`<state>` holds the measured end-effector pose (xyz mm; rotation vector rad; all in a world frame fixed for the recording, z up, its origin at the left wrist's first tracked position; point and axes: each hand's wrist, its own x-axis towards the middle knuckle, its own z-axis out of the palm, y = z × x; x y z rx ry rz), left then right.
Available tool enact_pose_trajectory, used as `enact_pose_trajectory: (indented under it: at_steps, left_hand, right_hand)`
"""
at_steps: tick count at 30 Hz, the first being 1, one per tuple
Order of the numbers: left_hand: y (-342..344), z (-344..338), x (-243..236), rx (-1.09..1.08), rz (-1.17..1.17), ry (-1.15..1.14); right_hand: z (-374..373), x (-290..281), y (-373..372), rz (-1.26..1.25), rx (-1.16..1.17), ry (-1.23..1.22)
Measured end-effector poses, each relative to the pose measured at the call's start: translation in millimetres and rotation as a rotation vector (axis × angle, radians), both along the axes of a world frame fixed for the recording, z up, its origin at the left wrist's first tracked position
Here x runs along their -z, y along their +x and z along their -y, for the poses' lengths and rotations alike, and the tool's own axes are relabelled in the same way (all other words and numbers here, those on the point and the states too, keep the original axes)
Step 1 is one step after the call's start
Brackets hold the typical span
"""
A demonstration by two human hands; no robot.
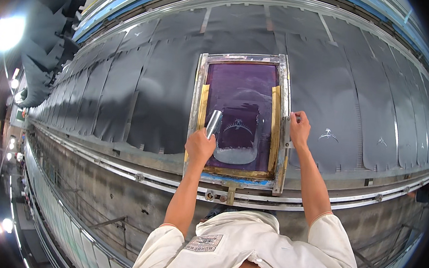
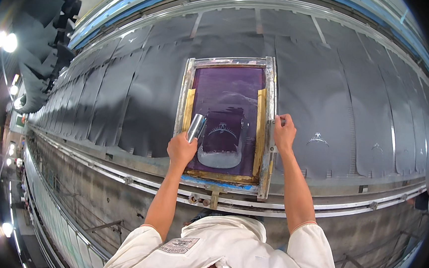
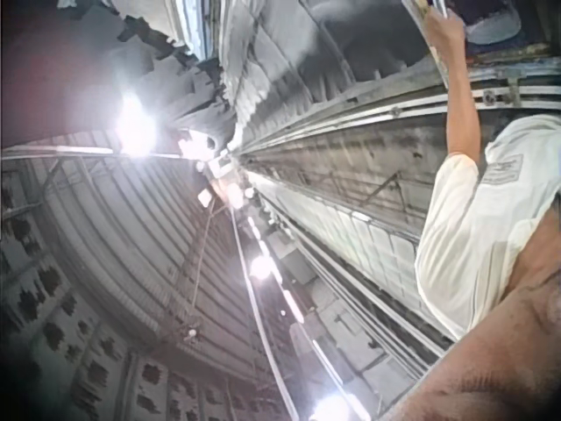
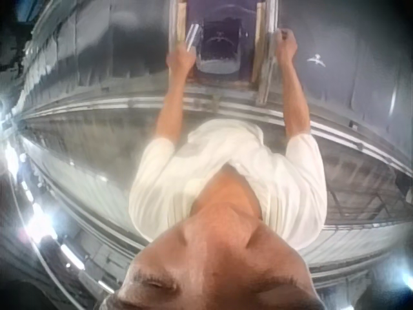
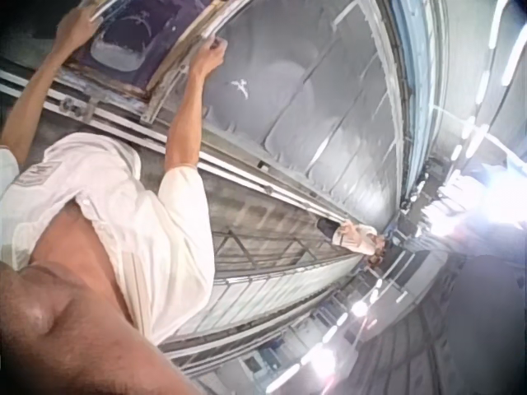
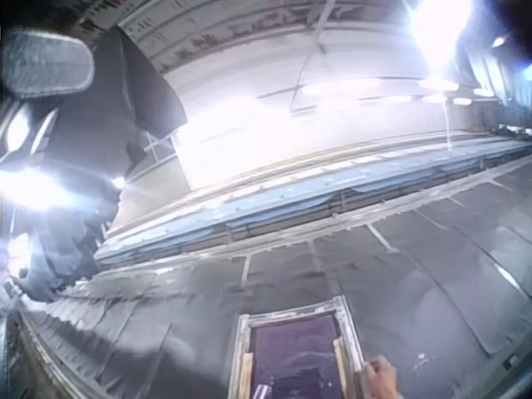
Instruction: The person uses a squeegee to spread purple ink across a screen printing frame mounted on a large curved surface. They repeatedly pull the ink from the top to the bottom of the frame in a consistent motion.
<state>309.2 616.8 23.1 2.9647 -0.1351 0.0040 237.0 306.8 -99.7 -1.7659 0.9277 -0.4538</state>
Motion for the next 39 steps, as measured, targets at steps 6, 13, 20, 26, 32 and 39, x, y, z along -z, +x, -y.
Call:
enact_pose_trajectory:
  at_steps: [6,13,20,26,32,39]
  left_hand:
    - [39.4,18.0,10.2,-0.032,-0.03,0.027]
    - [-26.0,7.5,35.3,0.113,-0.055,0.018]
    - [24.3,38.0,11.3,0.344,-0.328,-0.232]
    - [145.2,59.7,25.1,0.95,-0.271,-0.127]
    - [136.8,52.9,37.9,0.92,-0.221,-0.176]
    - [20.0,-7.3,28.0,0.915,-0.27,-0.185]
  right_hand:
    - [7.9,19.6,3.2,0.012,0.004,-0.085]
    - [16.6,0.2,2.9,-0.259,-0.148,0.019]
    - [7.3,-44.9,47.6,0.208,-0.435,-0.42]
    - [-25.0,-92.6,110.7,-0.144,-1.082,-0.386]
    - [-55.3,-42.0,108.0,-0.179,-1.022,-0.563]
    - [-107.6,-55.5,-7.0,-0.092,-1.066,-0.601]
